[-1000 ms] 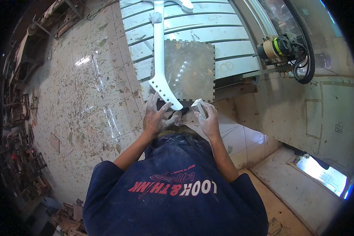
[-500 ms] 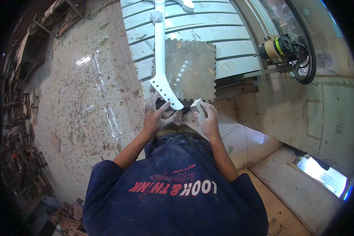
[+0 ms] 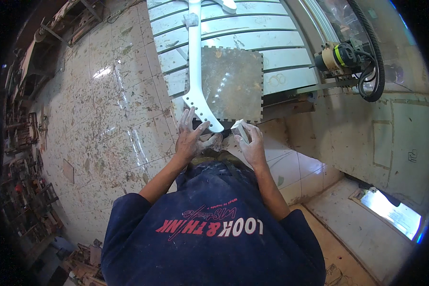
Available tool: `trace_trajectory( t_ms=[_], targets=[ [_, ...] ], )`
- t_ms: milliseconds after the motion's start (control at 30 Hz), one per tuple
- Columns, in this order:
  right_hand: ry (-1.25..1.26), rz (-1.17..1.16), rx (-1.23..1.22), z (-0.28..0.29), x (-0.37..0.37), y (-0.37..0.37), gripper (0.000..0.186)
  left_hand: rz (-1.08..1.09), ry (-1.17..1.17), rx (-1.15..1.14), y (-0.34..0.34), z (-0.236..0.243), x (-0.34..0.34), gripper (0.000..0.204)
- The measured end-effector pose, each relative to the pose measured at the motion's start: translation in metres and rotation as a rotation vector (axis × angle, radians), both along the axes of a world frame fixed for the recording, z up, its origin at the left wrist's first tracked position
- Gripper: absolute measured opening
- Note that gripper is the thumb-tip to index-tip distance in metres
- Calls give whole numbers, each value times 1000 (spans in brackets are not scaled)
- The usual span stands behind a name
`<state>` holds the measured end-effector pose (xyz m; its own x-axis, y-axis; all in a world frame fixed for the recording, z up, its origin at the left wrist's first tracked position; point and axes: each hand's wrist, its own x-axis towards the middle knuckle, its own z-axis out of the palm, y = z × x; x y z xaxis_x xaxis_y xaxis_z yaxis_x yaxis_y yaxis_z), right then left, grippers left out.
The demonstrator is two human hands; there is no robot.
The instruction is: The person sands the white-painted surface of a guitar body and neck by hand with a piece of sandpaper.
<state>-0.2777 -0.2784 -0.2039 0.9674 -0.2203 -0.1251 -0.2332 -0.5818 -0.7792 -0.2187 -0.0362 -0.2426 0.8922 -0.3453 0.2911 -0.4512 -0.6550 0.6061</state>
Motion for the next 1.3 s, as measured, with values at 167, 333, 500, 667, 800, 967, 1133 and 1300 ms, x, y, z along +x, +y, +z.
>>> trace_trajectory(
  t_ms=[167,333,500,667,800,967,1133,1300],
  targets=[
    [10,2,-6,2,0,2,53,-1,3,3,6,-3,-3,51],
    [-16,-18,68,-2,0,0,54,4,39,-13,3,-2,-10,53],
    [-38,-23,53,3,2,0,55,8,53,-11,4,2,-10,54],
    [-40,4,-10,4,3,-2,50,-51,34,-34,-2,6,-8,52],
    [110,-142,748,8,2,-4,46,-22,31,-74,-2,17,-10,56],
    [309,-143,1722,27,2,17,55,21,715,-617,-17,72,-10,51],
    [496,-107,1924,34,5,43,60,91,955,-751,6,81,-16,39],
    [559,49,1979,28,11,74,68,-24,949,-703,43,87,-6,41]
  ],
)
